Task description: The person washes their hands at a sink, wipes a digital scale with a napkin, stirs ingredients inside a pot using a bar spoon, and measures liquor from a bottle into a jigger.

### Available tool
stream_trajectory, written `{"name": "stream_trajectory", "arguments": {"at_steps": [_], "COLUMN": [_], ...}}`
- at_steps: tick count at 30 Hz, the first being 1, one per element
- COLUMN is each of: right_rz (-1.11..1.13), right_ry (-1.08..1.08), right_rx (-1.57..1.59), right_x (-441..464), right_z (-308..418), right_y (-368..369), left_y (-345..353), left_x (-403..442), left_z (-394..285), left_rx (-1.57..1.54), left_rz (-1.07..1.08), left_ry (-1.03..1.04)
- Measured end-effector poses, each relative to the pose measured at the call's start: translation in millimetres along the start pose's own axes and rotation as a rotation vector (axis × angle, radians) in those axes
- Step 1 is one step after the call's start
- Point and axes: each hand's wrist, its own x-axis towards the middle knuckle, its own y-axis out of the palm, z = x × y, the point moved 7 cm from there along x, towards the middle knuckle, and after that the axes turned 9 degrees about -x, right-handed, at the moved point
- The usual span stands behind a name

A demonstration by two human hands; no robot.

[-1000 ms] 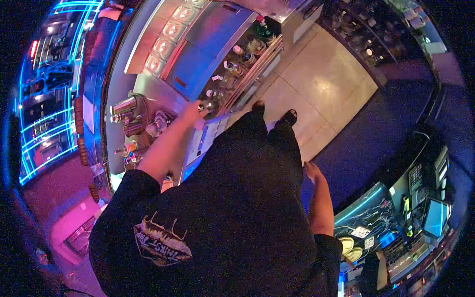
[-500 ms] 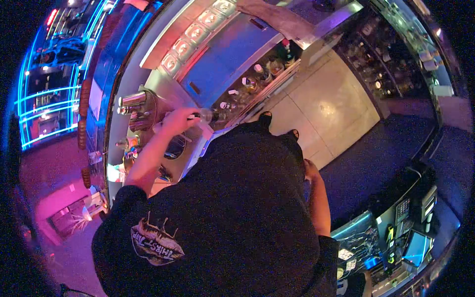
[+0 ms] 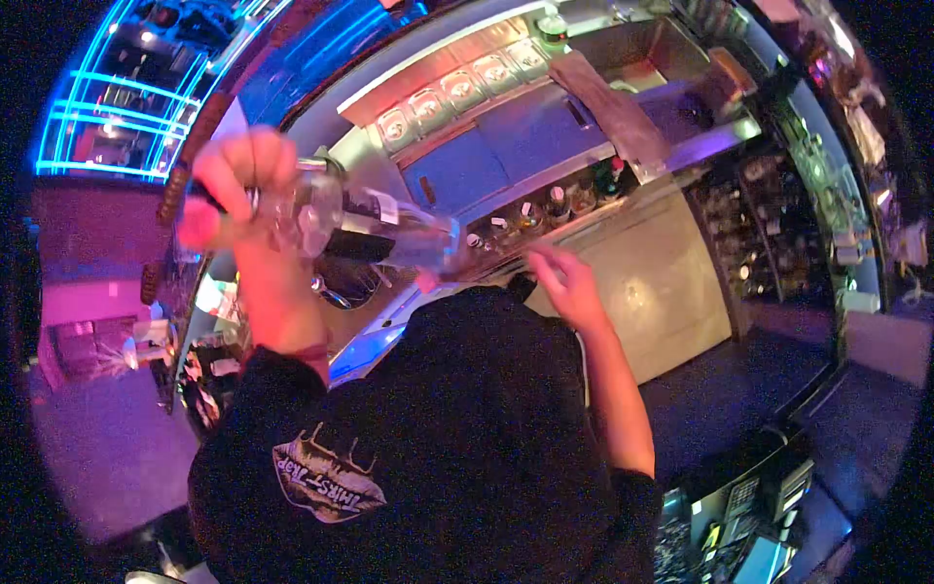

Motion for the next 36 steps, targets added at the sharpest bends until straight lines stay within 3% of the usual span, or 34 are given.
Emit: {"name": "stream_trajectory", "arguments": {"at_steps": [1, 2, 4, 5, 7, 8, 10, 12, 13, 17, 20, 23, 25, 27, 31, 35, 36], "right_rz": [-0.026, 0.098, 0.717, 1.050, 1.506, 1.548, 1.229, 0.865, 0.945, 0.264, -0.083, -0.072, -0.080, -0.101, -0.184, -0.174, -0.138], "right_ry": [-0.338, -0.642, -0.288, -0.193, 0.092, 0.102, 0.545, -0.099, -0.091, -0.245, -0.438, -0.327, -0.228, -0.287, -0.439, -0.364, -0.337], "right_rx": [0.055, 0.160, 0.826, 0.981, 1.458, 1.429, 1.344, 0.953, 0.936, 0.250, -0.019, 0.015, 0.042, 0.001, -0.114, -0.242, -0.236], "right_x": [10.3, 18.6, 19.5, -1.1, -23.6, -30.1, -33.4, -46.9, -61.2, -68.0, -79.3, -89.3, -98.3, -111.0, -147.5, -181.7, -189.8], "right_z": [54.6, 97.5, 103.7, 128.6, 107.0, 91.1, 54.4, 66.9, 67.5, 64.4, 88.6, 51.8, 33.2, 44.6, 69.8, 58.4, 43.5], "right_y": [1.7, 7.9, 36.3, 49.6, 80.8, 83.6, 93.4, 65.4, 66.9, 45.3, 55.9, 71.8, 81.6, 96.8, 139.3, 209.5, 229.5], "left_y": [-0.4, -0.6, 1.0, 3.5, 9.1, 14.3, 35.4, 57.3, 58.5, 78.8, 91.7, 119.5, 151.0, 156.7, 166.0, 187.9, 193.6], "left_x": [11.6, 24.0, 42.6, 49.1, 50.2, 41.8, 21.1, 10.3, 3.7, -25.8, -52.3, -82.6, -87.9, -110.3, -173.5, -245.4, -268.3], "left_z": [1.2, 7.0, 37.3, 50.8, 63.4, 64.6, 73.3, 69.9, 67.2, 58.3, 56.5, 71.3, 35.2, 30.2, -16.4, -78.8, -91.8], "left_rx": [-0.093, -0.186, -0.344, -0.398, -0.468, -0.439, -0.558, -0.457, -0.287, 0.021, 0.219, 0.096, 0.247, 0.164, 0.257, 0.673, 0.752], "left_rz": [-0.018, -0.028, -0.086, -0.107, -0.401, -0.578, -0.299, -0.300, -0.367, -0.737, -0.780, -0.860, -0.617, -0.518, -0.604, -0.489, -0.477], "left_ry": [0.052, 0.106, 0.124, 0.155, 0.101, 0.041, -0.165, -0.217, -0.205, -0.251, -0.194, -0.036, 0.052, -0.107, -0.164, -0.045, 0.070]}}
